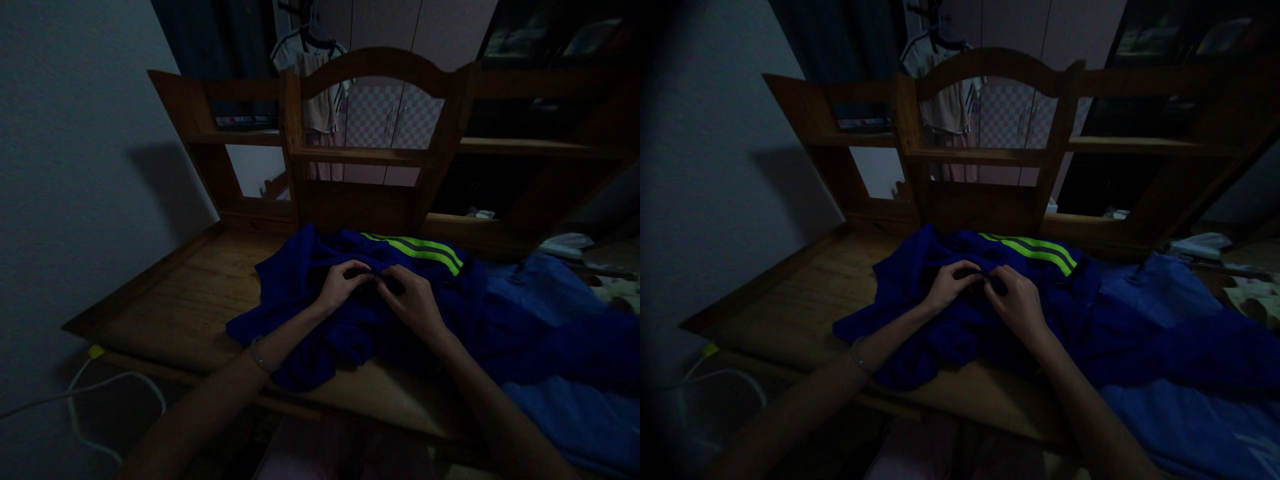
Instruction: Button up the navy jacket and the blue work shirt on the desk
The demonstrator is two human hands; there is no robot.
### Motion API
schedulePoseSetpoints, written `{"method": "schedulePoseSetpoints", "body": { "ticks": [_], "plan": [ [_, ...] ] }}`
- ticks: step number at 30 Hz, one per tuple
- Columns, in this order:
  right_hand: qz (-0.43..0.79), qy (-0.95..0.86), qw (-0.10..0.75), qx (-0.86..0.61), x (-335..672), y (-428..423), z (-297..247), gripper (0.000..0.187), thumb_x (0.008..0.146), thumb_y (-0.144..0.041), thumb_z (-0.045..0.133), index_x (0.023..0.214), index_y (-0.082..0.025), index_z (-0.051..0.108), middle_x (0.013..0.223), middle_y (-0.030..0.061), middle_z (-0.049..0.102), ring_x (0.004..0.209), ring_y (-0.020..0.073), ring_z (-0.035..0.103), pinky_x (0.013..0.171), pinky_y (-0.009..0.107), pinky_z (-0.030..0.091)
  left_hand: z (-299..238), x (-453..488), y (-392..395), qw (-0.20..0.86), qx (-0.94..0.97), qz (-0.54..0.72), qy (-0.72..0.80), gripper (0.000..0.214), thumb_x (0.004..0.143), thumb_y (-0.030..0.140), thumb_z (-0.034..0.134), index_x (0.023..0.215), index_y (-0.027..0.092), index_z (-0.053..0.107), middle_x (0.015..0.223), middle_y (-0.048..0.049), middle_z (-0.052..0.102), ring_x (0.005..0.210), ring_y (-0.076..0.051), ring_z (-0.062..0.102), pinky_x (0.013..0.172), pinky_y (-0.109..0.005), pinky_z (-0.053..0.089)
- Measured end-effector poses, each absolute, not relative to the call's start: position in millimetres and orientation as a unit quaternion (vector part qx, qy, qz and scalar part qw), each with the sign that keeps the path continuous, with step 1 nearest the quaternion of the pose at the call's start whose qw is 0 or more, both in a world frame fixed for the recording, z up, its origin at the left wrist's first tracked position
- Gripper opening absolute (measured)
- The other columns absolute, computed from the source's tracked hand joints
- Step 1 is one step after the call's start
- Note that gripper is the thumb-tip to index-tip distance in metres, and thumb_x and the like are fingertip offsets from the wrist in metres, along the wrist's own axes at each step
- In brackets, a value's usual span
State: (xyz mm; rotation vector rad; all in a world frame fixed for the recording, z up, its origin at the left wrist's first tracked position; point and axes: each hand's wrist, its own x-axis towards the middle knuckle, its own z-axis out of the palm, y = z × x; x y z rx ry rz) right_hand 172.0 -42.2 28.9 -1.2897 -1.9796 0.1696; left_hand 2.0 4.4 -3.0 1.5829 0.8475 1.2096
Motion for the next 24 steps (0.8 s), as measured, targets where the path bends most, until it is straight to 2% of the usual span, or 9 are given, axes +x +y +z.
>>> {"method": "schedulePoseSetpoints", "body": {
  "ticks": [7,10,13,18,21,24],
  "plan": [
    [0.236,-0.771,0.364,-0.466,185.1,-33.3,31.8,0.021,0.090,-0.038,0.051,0.094,-0.021,0.062,0.092,0.0014,0.065,0.087,0.0197,0.060,0.075,0.027,0.044,-3.4,-2.4,9.2,0.566,0.610,0.442,0.334,0.044,0.062,0.042,0.077,0.093,0.014,0.063,0.075,0.0003,0.061,0.062,-0.010,0.057,0.061,-0.022,0.045],
    [0.260,-0.766,0.365,-0.460,187.2,-31.0,31.4,0.022,0.089,-0.040,0.053,0.096,-0.021,0.062,0.095,0.0010,0.065,0.089,0.0197,0.060,0.077,0.027,0.044,-2.7,-2.9,8.1,0.592,0.599,0.429,0.326,0.045,0.060,0.041,0.078,0.091,0.014,0.062,0.073,0.0012,0.060,0.060,-0.010,0.056,0.060,-0.022,0.044],
    [0.259,-0.769,0.359,-0.462,187.3,-31.1,31.1,0.022,0.089,-0.040,0.053,0.098,-0.021,0.062,0.096,0.0011,0.065,0.090,0.0199,0.060,0.077,0.027,0.044,-1.6,-3.1,7.0,0.583,0.618,0.421,0.318,0.040,0.065,0.041,0.076,0.091,0.014,0.062,0.073,0.0012,0.060,0.062,-0.010,0.056,0.061,-0.021,0.043],
    [0.167,-0.783,0.385,-0.460,180.9,-35.2,28.7,0.017,0.090,-0.032,0.052,0.097,-0.020,0.060,0.096,0.0034,0.064,0.089,0.0199,0.059,0.078,0.028,0.043,1.1,0.8,0.8,0.457,0.683,0.463,0.334,0.030,0.075,0.042,0.067,0.091,0.017,0.063,0.082,0.0002,0.061,0.075,-0.014,0.057,0.072,-0.024,0.043],
    [0.080,-0.778,0.404,-0.475,174.1,-37.4,25.7,0.012,0.088,-0.028,0.051,0.094,-0.019,0.058,0.092,0.0054,0.063,0.085,0.0204,0.059,0.076,0.029,0.042,1.3,4.0,-5.2,0.322,0.688,0.506,0.409,0.027,0.075,0.043,0.067,0.089,0.020,0.067,0.084,-0.0014,0.061,0.085,-0.018,0.054,0.080,-0.026,0.042],
    [0.032,-0.762,0.416,-0.496,169.1,-38.5,24.1,0.009,0.087,-0.027,0.052,0.090,-0.019,0.056,0.089,0.0058,0.062,0.083,0.0202,0.059,0.074,0.029,0.042,1.8,5.6,-10.6,0.244,0.673,0.527,0.459,0.026,0.073,0.043,0.069,0.089,0.023,0.070,0.084,-0.0023,0.056,0.084,-0.017,0.052,0.079,-0.026,0.042]
  ]
}}
